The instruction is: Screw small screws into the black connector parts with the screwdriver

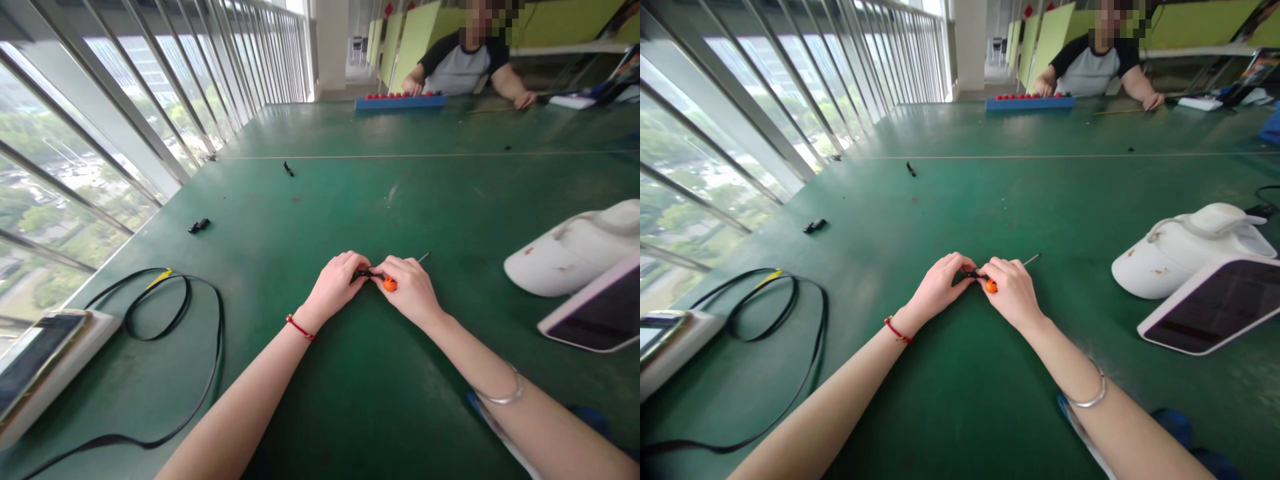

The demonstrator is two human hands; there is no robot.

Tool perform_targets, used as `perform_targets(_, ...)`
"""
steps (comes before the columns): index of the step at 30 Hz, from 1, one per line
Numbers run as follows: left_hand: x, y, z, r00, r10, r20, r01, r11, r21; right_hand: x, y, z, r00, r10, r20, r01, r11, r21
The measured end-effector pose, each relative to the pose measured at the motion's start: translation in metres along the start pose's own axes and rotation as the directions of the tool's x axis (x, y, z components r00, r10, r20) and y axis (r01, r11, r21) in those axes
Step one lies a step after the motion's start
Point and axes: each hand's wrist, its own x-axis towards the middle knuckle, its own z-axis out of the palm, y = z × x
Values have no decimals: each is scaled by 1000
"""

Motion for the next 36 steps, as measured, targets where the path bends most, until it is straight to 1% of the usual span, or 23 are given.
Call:
perform_targets(5, -1, 1, 1, 1000, 11, -28, -12, 1000, -5, 0, 1, 0, 1000, -7, -31, 8, 999, 37)
perform_targets(8, -2, 1, 2, 999, -15, -32, 15, 1000, -24, 0, 1, -1, 999, -14, -37, 16, 999, 45)
perform_targets(12, -2, 0, 2, 998, -59, -38, 59, 998, -1, 1, 1, -2, 999, -38, -23, 39, 998, 51)
perform_targets(15, -2, 0, 2, 998, -53, -39, 54, 999, 10, 1, 2, -3, 999, -52, -8, 53, 997, 51)
perform_targets(20, -1, 0, 1, 999, -46, -30, 45, 999, -17, 1, 3, -2, 998, -62, -2, 62, 996, 59)
perform_targets(26, -1, 0, 1, 998, -59, -18, 60, 997, 58, 2, 5, -1, 997, -71, 17, 70, 996, 51)
perform_targets(36, 0, 2, 0, 996, -83, -11, 84, 994, 69, 2, 6, -1, 997, -73, 31, 70, 995, 77)
